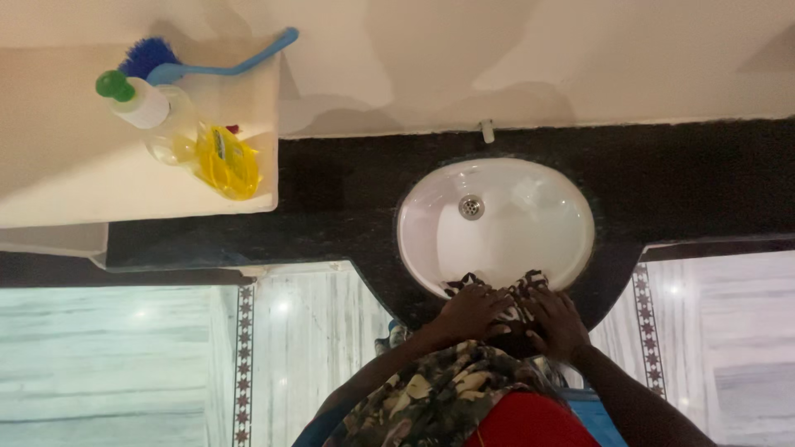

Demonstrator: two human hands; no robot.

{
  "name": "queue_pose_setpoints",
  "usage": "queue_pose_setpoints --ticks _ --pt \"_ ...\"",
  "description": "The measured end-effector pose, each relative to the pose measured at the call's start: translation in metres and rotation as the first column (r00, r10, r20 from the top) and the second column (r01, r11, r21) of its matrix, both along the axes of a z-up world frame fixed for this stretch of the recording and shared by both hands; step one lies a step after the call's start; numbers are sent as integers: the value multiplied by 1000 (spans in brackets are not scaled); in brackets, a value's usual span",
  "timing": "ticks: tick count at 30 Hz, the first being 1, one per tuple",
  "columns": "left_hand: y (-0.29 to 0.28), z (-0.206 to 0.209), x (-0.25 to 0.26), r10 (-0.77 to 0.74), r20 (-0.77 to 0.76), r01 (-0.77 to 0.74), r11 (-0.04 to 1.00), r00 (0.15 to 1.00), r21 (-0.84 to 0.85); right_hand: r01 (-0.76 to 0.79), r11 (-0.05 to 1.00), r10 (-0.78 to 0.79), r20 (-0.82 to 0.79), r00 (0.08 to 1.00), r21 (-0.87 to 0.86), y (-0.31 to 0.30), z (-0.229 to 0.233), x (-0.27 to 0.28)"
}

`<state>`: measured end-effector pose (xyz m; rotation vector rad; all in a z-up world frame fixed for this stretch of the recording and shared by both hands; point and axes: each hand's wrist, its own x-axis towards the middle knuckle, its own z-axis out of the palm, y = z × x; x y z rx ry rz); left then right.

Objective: The person scrubs the interior of a white bathroom sink and the surrounding dark countertop using a patterned cloth. The person repeatedly wipes the basin and the counter surface throughout the clip.

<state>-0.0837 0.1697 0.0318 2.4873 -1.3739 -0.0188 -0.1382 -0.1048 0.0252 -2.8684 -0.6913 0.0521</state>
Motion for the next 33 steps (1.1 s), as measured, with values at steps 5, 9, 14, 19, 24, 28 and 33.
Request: queue_pose_setpoints --ticks 5,9,14,19,24,28,33 --pt "-1 2 6 4 36 -6 999 999 44 55 984 -71 -90 993 -172 5 5 10" --pt "6 17 0 0 10 0 1000 1000 -9 74 954 -123 -152 981 -290 17 24 6" --pt "46 54 -8 88 -190 -80 996 978 47 -96 950 12 -271 962 -297 54 40 13" --pt "121 68 -15 146 -58 -148 988 988 -37 -313 947 317 384 867 -75 124 -10 17" --pt "138 59 -20 171 82 -164 982 982 -89 -234 938 303 280 911 -255 134 -34 19" --pt "131 57 -15 187 81 -182 981 979 -72 -257 949 289 178 941 -183 128 -32 28" --pt "132 51 -9 184 48 -182 983 982 -38 -234 943 260 86 962 -238 130 -41 31"
